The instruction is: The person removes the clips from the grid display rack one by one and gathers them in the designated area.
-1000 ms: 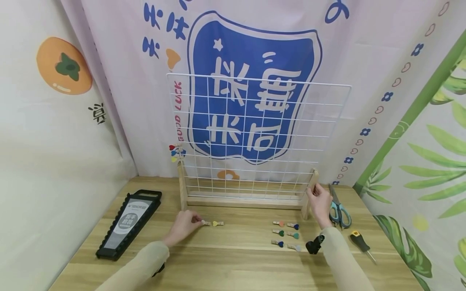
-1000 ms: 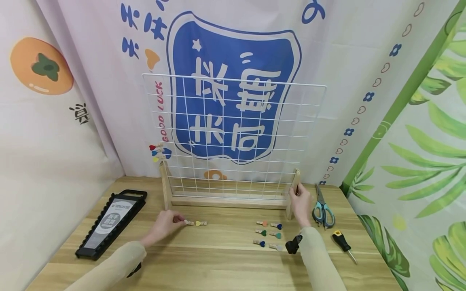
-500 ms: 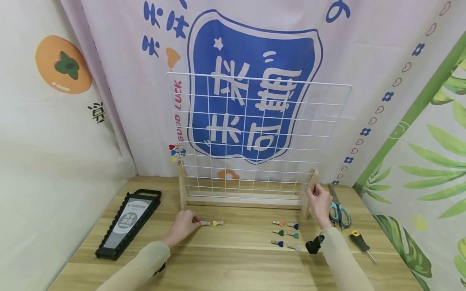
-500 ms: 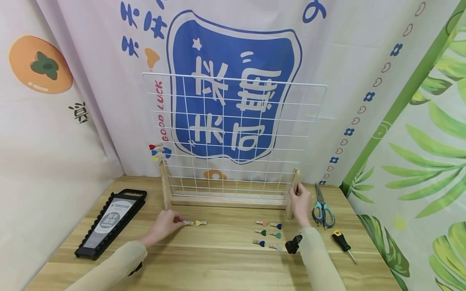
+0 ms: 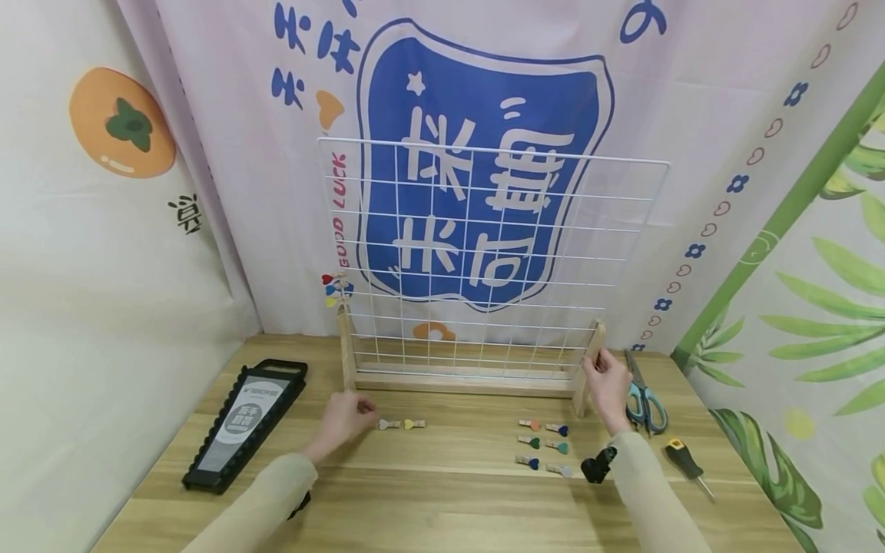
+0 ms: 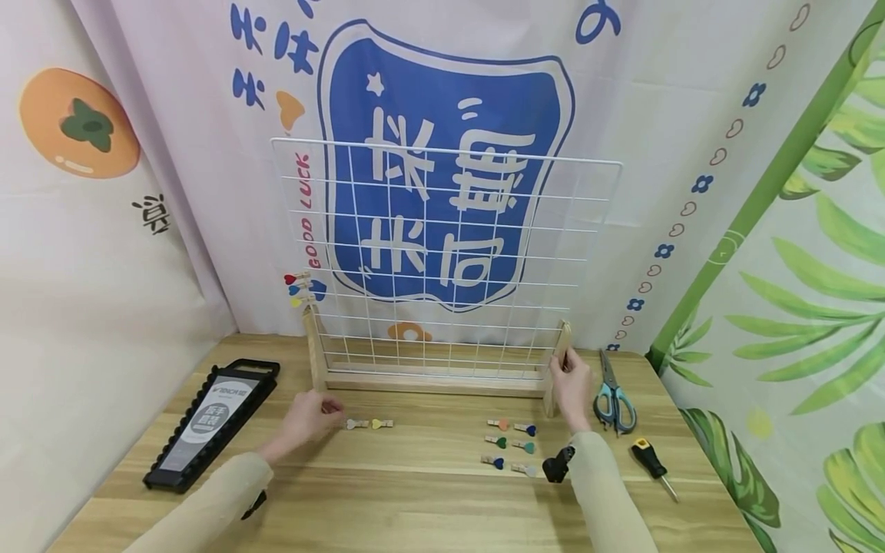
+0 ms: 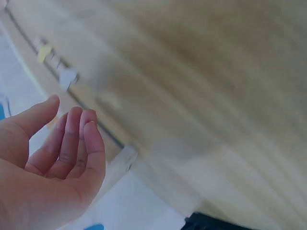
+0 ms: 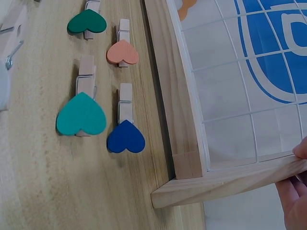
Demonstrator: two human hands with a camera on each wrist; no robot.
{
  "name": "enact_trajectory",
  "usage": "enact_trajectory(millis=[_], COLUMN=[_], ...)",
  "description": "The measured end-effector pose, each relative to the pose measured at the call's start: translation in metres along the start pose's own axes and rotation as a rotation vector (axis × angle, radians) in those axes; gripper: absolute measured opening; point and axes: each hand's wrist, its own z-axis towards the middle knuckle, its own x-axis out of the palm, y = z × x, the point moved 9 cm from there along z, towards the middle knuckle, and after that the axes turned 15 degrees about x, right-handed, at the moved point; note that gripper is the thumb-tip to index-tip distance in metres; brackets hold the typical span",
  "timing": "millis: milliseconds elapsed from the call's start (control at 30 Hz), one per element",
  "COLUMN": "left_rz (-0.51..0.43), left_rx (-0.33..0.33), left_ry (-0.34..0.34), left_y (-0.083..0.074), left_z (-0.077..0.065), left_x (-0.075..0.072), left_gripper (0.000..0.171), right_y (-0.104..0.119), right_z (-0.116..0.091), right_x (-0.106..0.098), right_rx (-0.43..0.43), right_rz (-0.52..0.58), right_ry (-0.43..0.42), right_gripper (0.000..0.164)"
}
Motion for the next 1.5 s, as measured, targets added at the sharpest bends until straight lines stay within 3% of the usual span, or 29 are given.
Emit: enact_trajectory(millis=[133,267,433,600,833,1000,1233,1500], left_rz=[-0.015,-0.06,-0.066,0.006,0.062,0.043,0.008,0.04], left_rx=[0.064,0.103,0.096,0.082,0.05,0.049,0.048,0.073], left_ry=[0.013,-0.001,-0.08,-0.185,-0.289,-0.331,-0.337,-0.366], left_y=[-0.004,-0.011,-0.016,-0.018,-0.022,-0.027,-0.025,-0.026], left_z=[0.01,0.022,0.032,0.038,0.048,0.061,0.078,0.085], left_x=[-0.022,-0.053,-0.099,-0.144,-0.191,-0.204,-0.203,-0.204], left_gripper=[0.011,0.016,0.024,0.028,0.033,0.037,0.037,0.029], right_y=[0.001,0.0,0.0,0.0,0.003,0.002,-0.001,0.0], right_z=[-0.001,0.0,0.0,0.0,0.0,-0.001,0.0,0.001], right_x=[-0.001,-0.001,0.0,0.0,0.0,-0.001,0.0,-0.001], right_rx=[-0.002,0.006,0.0,0.001,-0.016,-0.018,-0.011,-0.025], right_rz=[-0.003,-0.015,-0.021,-0.016,-0.005,-0.013,-0.007,-0.006], right_ry=[0.001,0.001,0.01,0.01,0.001,-0.006,0.004,-0.002], right_gripper=[0.013,0.014,0.016,0.015,0.013,0.014,0.011,0.014])
